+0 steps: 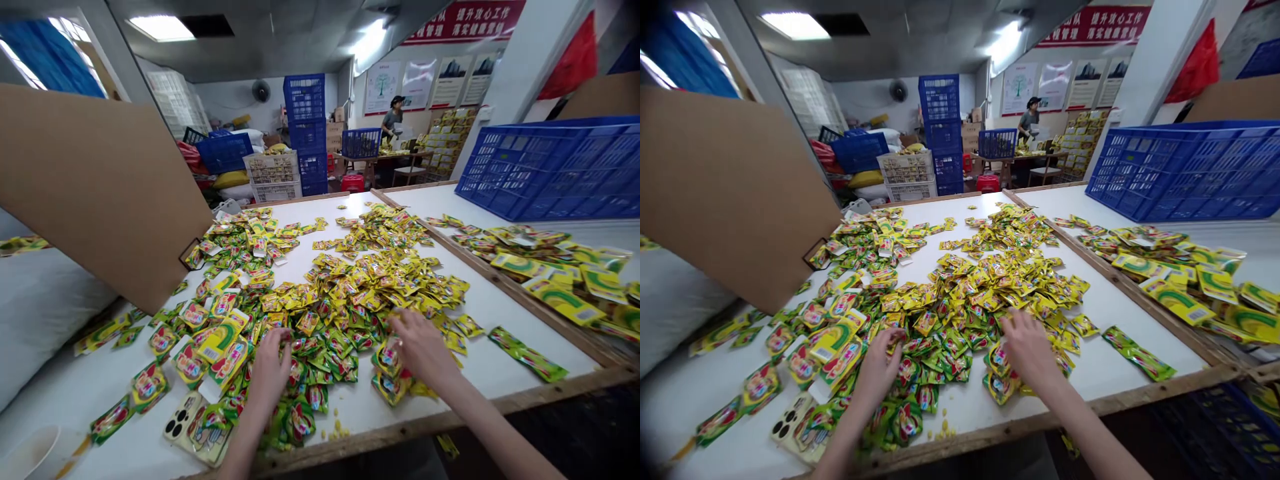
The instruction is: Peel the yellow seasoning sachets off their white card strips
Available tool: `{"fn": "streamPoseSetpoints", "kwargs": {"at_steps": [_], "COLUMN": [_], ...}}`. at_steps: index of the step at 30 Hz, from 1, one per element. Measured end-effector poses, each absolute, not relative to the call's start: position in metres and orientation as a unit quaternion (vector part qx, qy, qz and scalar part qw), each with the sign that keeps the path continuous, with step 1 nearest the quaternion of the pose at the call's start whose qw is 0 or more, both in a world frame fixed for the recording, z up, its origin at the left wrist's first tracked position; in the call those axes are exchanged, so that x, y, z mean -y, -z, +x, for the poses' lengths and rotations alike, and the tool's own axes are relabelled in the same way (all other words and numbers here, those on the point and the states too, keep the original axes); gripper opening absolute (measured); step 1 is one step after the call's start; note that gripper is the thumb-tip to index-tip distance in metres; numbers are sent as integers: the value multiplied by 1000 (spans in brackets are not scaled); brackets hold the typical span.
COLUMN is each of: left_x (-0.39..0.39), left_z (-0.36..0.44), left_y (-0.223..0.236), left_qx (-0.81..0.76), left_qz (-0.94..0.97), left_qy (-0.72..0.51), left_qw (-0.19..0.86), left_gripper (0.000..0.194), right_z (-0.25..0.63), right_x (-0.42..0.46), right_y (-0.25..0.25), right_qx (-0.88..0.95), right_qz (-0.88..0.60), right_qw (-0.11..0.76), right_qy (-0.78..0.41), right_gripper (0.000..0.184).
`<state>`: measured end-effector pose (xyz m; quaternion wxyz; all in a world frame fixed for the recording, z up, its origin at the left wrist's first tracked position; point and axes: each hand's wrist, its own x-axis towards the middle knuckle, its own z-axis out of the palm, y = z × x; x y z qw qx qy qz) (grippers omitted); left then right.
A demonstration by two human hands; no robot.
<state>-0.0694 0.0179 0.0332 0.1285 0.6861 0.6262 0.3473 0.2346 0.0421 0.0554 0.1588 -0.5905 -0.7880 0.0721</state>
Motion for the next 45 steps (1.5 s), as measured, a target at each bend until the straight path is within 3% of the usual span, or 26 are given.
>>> {"fn": "streamPoseSetpoints", "kwargs": {"at_steps": [4, 8, 12, 19, 21, 25, 30, 33, 36, 39, 41, 45], "left_x": [-34, -48, -50, -20, -8, 15, 32, 37, 39, 41, 42, 41], "left_z": [-90, -92, -95, -98, -86, -57, -44, -41, -36, -28, -24, -35], "left_y": [-30, -15, 2, -9, -21, -42, -47, -43, -35, -26, -22, -29], "left_qx": [-675, -689, -690, -703, -678, -551, -523, -510, -520, -544, -562, -594], "left_qz": [652, 651, 652, 613, 592, 490, 379, 403, 400, 365, 369, 532], "left_qy": [-339, -313, -304, -335, -383, -450, -438, -458, -499, -534, -540, -475], "left_qw": [72, 59, 80, 136, 210, 503, 625, 607, 566, 534, 507, 372], "left_gripper": [24, 42, 51, 46, 48, 52, 43, 43, 49, 53, 54, 38], "right_z": [178, 166, 187, 187, 182, 172, 154, 148, 146, 140, 132, 120], "right_x": [-50, -62, -62, -44, -38, -29, -27, -27, -23, -12, -4, 2], "right_y": [-30, -18, -22, -32, -43, -76, -107, -106, -90, -63, -45, -26], "right_qx": [899, 892, 843, 749, 753, 810, 918, 923, 889, 756, 638, 498], "right_qz": [-402, -379, -427, -438, -405, -326, -271, -272, -300, -342, -319, -303], "right_qw": [120, 148, 219, 303, 289, 236, 120, 104, 184, 328, 360, 373], "right_qy": [-123, -199, -242, -395, -431, -428, -264, -251, -293, -452, -601, -722], "right_gripper": [67, 41, 31, 34, 30, 14, 25, 24, 22, 41, 55, 35]}}
